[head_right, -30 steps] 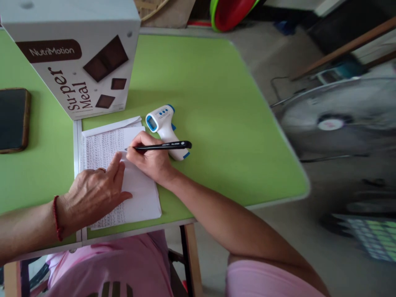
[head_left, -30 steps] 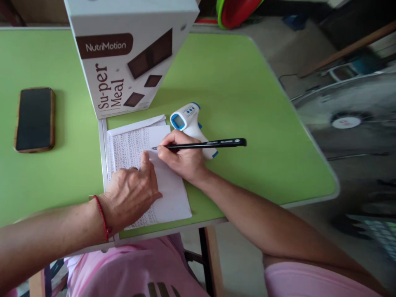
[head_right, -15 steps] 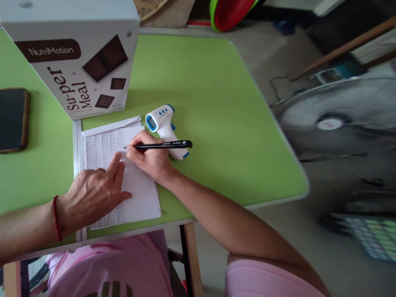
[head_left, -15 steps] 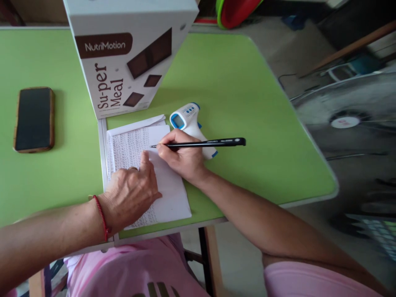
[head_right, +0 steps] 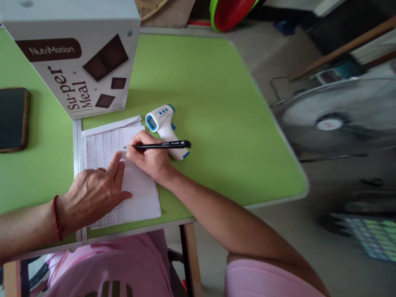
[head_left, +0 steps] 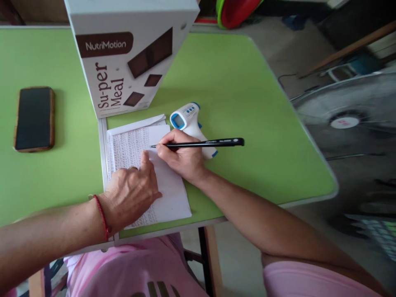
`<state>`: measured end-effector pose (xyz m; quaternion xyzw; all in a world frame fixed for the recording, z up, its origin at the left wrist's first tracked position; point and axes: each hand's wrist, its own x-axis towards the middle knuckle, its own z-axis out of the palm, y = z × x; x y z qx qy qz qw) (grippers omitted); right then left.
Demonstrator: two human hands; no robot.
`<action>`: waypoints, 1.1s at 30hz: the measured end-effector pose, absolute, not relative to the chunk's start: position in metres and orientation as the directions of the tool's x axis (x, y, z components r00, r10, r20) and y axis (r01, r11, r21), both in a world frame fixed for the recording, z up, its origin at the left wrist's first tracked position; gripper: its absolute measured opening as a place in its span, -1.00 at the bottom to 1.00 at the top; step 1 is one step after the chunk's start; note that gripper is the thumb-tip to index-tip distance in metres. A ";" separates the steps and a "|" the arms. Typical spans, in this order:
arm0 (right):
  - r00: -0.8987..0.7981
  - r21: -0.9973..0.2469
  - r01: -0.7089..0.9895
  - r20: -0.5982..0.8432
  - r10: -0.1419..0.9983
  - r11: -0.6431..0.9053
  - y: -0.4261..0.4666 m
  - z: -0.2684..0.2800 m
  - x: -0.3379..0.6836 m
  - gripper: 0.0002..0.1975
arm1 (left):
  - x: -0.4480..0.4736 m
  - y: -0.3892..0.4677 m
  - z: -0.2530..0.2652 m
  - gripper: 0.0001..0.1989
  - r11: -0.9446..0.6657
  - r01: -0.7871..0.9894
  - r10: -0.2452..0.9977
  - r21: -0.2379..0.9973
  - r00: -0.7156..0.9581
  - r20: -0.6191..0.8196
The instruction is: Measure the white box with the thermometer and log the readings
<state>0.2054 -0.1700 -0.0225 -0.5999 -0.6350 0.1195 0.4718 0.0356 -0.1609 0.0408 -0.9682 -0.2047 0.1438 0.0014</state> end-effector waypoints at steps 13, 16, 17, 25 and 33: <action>0.157 -0.611 0.718 0.608 0.778 0.333 -0.170 -0.020 0.212 -0.96 | 0.034 -0.161 0.039 -0.40 -0.913 0.406 0.404 -0.048 0.877 -0.259; -0.020 -0.451 0.790 0.659 0.752 0.416 -0.167 -0.018 0.220 -0.90 | 0.034 -0.162 0.038 -0.41 -0.914 0.403 0.401 -0.042 0.885 -0.237; -0.078 -0.387 0.815 0.663 0.744 0.431 -0.167 -0.017 0.223 -0.88 | 0.034 -0.162 0.038 -0.43 -0.915 0.402 0.401 -0.041 0.887 -0.229; -0.329 -0.005 0.923 0.508 0.796 0.384 -0.169 -0.021 0.232 -0.72 | 0.027 -0.114 0.024 -0.78 -0.824 0.476 0.544 0.307 0.817 0.193; -0.218 -0.065 0.953 0.536 0.816 0.297 -0.167 -0.015 0.231 -0.69 | 0.000 -0.026 -0.002 -0.63 -0.667 0.281 0.727 0.690 0.041 0.686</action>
